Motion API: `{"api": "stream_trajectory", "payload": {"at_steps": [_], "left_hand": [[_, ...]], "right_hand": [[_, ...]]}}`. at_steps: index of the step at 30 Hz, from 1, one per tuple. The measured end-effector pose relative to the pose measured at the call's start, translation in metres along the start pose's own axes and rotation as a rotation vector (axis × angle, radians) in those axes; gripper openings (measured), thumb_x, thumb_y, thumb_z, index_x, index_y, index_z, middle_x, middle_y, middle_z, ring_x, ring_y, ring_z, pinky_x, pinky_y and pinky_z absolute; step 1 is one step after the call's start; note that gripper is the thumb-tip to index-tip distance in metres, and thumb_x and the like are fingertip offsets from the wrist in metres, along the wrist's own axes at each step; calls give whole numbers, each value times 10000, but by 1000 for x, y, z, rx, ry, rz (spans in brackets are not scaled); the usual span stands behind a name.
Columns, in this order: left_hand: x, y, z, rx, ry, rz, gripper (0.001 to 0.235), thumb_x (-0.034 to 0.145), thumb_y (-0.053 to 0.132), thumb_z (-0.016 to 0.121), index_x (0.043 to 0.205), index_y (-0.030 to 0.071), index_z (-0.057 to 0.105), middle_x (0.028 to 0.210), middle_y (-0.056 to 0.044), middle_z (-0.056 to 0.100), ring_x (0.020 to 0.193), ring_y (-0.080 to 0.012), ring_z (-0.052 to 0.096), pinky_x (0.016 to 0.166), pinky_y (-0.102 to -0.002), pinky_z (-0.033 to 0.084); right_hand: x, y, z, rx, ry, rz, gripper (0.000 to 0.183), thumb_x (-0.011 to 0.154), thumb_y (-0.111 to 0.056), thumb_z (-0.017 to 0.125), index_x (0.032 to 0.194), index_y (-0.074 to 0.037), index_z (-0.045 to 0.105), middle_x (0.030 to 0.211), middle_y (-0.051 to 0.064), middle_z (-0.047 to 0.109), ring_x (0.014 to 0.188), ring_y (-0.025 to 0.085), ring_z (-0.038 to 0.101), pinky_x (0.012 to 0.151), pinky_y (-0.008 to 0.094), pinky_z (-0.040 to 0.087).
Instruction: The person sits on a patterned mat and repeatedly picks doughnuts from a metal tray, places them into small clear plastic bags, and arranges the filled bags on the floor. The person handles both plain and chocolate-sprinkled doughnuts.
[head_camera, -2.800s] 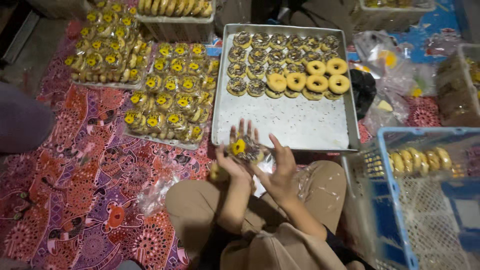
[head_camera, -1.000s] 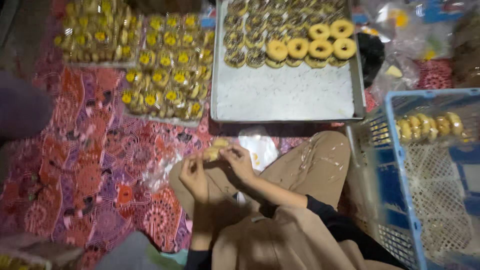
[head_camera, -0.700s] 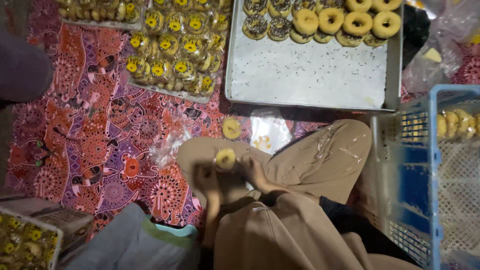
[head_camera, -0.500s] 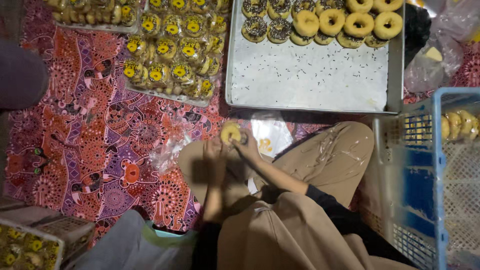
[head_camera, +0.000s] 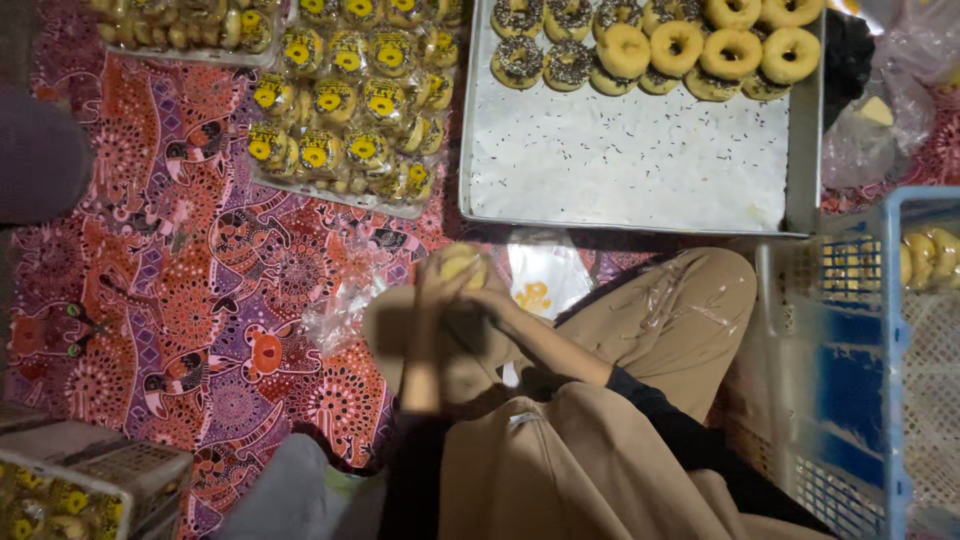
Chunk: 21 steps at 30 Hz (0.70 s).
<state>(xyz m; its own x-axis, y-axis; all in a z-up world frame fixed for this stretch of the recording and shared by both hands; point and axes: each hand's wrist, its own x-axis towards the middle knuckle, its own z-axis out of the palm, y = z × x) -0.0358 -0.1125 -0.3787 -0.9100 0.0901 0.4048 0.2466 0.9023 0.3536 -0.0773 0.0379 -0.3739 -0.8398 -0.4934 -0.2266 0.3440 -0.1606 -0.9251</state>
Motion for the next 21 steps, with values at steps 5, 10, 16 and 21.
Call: {"api": "stream_trajectory", "payload": {"at_steps": [5, 10, 16, 21], "left_hand": [[-24, 64, -109, -647, 240, -518, 517, 768, 327, 841, 1259, 212, 728, 1363, -140, 570, 1255, -346, 564, 1035, -484, 471], [-5, 146, -162, -949, 359, -422, 670, 776, 445, 815, 1352, 177, 600, 1444, -151, 488, 1327, -351, 507, 1084, -498, 435], [35, 214, -176, -1233, 254, -136, 880, 786, 587, 784, 1463, 136, 447, 1541, -166, 390, 1413, -357, 440, 1143, -514, 390], [82, 239, -157, -1388, 88, 8, 1066, 794, 704, 758, 1556, 102, 319, 1622, -177, 308, 1485, -362, 384, 1192, -528, 354]], "right_hand": [[-48, -38, 25, -373, -414, -427, 817, 673, -162, 915, 1376, -30, 521, 1337, 139, 590, 1264, 284, 560, 1092, 401, 469], [-73, -39, 39, -393, -708, -271, 1007, 581, -359, 911, 1451, -65, 499, 1378, 134, 614, 1274, 288, 597, 1142, 427, 493], [-71, -102, 26, -564, -551, -792, 1229, 505, -519, 917, 1465, 20, 372, 1455, 240, 466, 1375, 412, 448, 1200, 514, 313], [-120, -267, -63, -862, -185, -501, 981, 610, -435, 932, 1416, -73, 505, 1336, 153, 578, 1293, 345, 554, 1127, 429, 464]]}}
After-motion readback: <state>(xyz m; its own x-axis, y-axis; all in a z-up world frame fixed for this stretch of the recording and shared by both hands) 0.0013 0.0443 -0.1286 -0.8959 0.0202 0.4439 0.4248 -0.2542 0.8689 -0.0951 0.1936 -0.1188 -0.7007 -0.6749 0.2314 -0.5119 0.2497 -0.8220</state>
